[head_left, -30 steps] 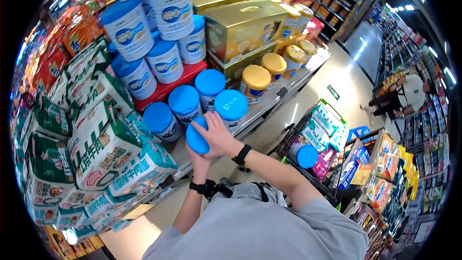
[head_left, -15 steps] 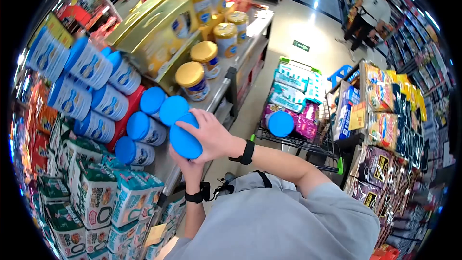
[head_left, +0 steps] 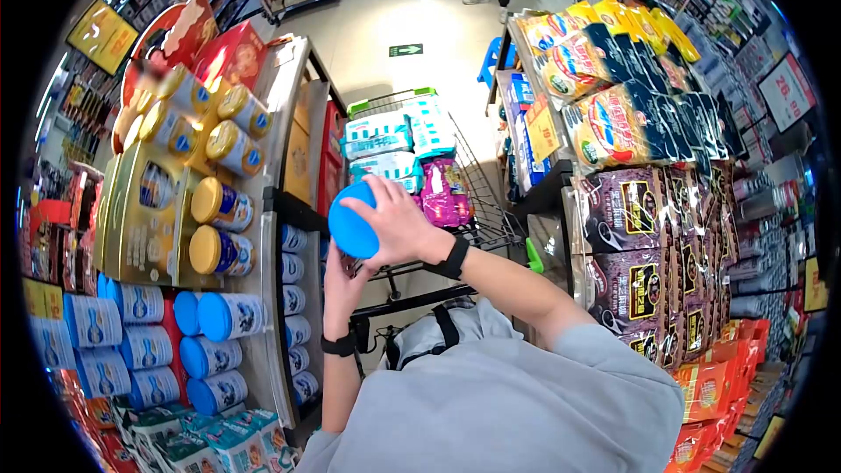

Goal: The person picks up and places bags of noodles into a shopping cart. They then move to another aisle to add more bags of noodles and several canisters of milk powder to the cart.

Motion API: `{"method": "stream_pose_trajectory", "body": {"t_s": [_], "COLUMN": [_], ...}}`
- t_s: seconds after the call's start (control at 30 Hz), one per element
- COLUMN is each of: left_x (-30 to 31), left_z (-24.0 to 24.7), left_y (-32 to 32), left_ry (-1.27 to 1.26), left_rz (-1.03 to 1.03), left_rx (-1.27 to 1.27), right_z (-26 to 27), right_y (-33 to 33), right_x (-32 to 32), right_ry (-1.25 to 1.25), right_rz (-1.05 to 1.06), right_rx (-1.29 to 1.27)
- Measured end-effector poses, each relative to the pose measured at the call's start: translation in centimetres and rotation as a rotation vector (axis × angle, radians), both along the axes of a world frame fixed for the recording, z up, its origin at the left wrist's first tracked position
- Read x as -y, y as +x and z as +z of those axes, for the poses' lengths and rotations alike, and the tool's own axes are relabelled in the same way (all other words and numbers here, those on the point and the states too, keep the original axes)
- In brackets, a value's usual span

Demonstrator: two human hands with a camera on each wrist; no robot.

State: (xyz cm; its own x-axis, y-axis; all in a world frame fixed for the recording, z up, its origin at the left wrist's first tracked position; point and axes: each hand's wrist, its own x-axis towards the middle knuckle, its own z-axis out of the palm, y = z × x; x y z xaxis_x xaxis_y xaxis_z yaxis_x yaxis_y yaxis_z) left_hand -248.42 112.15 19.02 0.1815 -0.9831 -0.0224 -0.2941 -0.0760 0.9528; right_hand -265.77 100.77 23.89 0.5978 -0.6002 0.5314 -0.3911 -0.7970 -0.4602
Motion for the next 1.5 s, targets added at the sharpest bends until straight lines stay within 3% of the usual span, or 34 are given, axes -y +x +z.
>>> {"method": "stream_pose_trajectory", "body": {"t_s": [0.13,0.33,0.5,0.57,0.6,0.63,0.7,0.83,0.9,0.97,1.03,1.1,1.17,1.3,1.5], "left_x": [4.4,8.0,8.1,7.9,8.1,7.7,7.6,6.1,5.4,4.3,2.7,1.3,0.0,-3.9,-12.3], "left_z": [-2.2,-9.2,-9.5,-7.0,-9.0,-8.8,-7.8,-7.3,-6.7,-5.7,-5.3,-3.3,-2.7,-2.3,-2.2], "left_y": [-3.7,-5.7,-7.0,-7.9,-7.1,-7.0,-7.4,-7.2,-6.5,-5.5,-4.1,-2.6,-0.6,4.9,14.2], "left_ry": [0.061,0.127,0.131,0.272,0.226,0.228,0.35,0.321,0.307,0.191,0.125,0.106,0.009,-0.074,-0.147], "left_rz": [-0.061,-0.134,-0.145,-0.137,-0.212,-0.188,-0.334,-0.291,-0.247,-0.334,-0.232,-0.113,-0.036,0.271,0.632], "left_rx": [0.01,-0.041,0.123,0.271,0.35,0.349,0.455,0.371,0.348,0.336,0.359,0.223,0.251,0.01,0.001], "right_z": [-2.8,-7.8,-13.4,-15.8,-17.2,-18.1,-19.3,-18.4,-18.8,-19.3,-18.1,-15.8,-13.8,-9.6,-5.2], "right_y": [-4.8,-7.1,-6.6,-6.2,-6.1,-6.1,-5.3,-4.9,-4.3,-3.1,-1.4,0.9,3.8,10.7,22.3], "right_x": [3.4,5.6,6.4,6.5,6.4,6.3,5.6,5.1,4.9,4.8,4.2,3.7,2.9,0.2,-5.9], "right_ry": [0.052,0.095,0.181,0.214,0.229,0.24,0.358,0.507,0.528,0.473,0.406,0.438,0.389,0.351,0.299], "right_rz": [-0.141,-0.182,-0.094,-0.049,-0.047,-0.045,0.002,0.095,0.067,-0.022,-0.089,-0.042,-0.007,0.159,0.432], "right_rx": [-0.077,-0.137,-0.182,-0.209,-0.28,-0.351,-0.414,-0.412,-0.38,-0.378,-0.298,-0.142,-0.103,0.014,0.021]}}
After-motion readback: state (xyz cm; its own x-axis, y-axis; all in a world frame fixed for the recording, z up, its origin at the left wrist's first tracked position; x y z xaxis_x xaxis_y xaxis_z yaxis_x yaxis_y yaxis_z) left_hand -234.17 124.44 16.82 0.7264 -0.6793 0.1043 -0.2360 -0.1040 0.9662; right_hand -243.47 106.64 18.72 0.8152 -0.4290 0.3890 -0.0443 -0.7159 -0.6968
